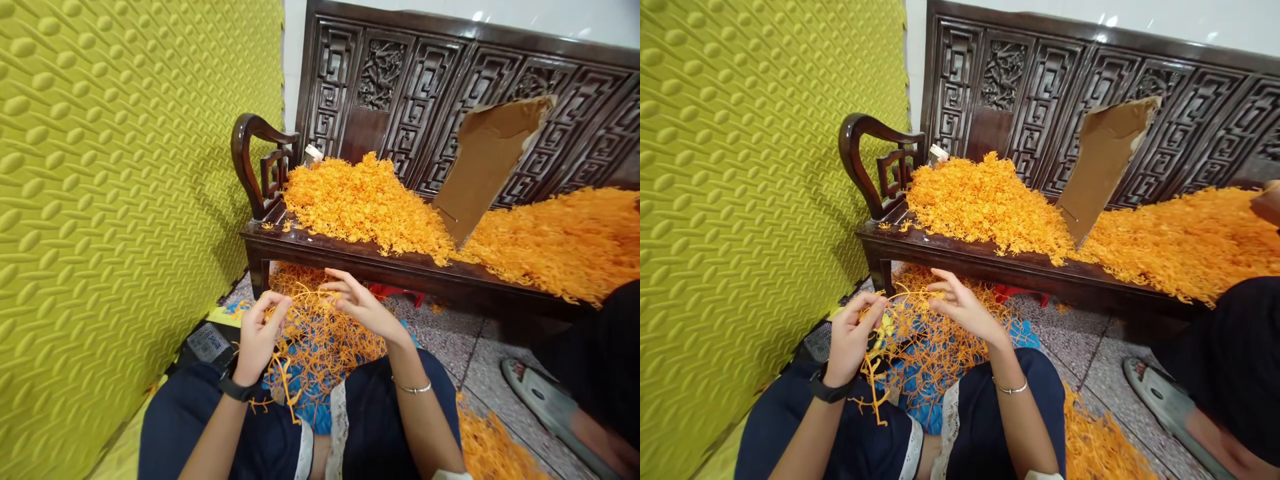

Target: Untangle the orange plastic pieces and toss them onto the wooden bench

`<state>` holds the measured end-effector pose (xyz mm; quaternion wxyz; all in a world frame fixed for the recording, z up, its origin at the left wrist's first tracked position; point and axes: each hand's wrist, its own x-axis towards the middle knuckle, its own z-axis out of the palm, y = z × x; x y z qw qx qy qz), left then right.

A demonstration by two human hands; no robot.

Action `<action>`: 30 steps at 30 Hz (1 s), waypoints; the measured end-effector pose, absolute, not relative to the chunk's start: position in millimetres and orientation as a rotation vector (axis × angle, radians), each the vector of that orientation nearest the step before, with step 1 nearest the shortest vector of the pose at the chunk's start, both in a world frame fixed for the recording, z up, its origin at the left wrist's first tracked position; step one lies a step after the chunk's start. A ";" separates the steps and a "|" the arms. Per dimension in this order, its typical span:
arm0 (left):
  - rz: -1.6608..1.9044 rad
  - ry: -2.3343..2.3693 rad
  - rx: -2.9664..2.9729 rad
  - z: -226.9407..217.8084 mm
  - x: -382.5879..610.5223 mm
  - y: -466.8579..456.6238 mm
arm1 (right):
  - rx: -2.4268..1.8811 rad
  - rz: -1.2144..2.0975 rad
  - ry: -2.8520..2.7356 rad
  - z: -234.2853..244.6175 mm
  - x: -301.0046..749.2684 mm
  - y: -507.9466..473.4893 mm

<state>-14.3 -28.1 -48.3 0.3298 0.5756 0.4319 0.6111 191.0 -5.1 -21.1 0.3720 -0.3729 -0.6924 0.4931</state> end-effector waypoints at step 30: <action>1.465 1.033 1.745 -51.4 -5.2 -39.1 | -0.686 0.365 -1.684 -19.8 168.8 -23.3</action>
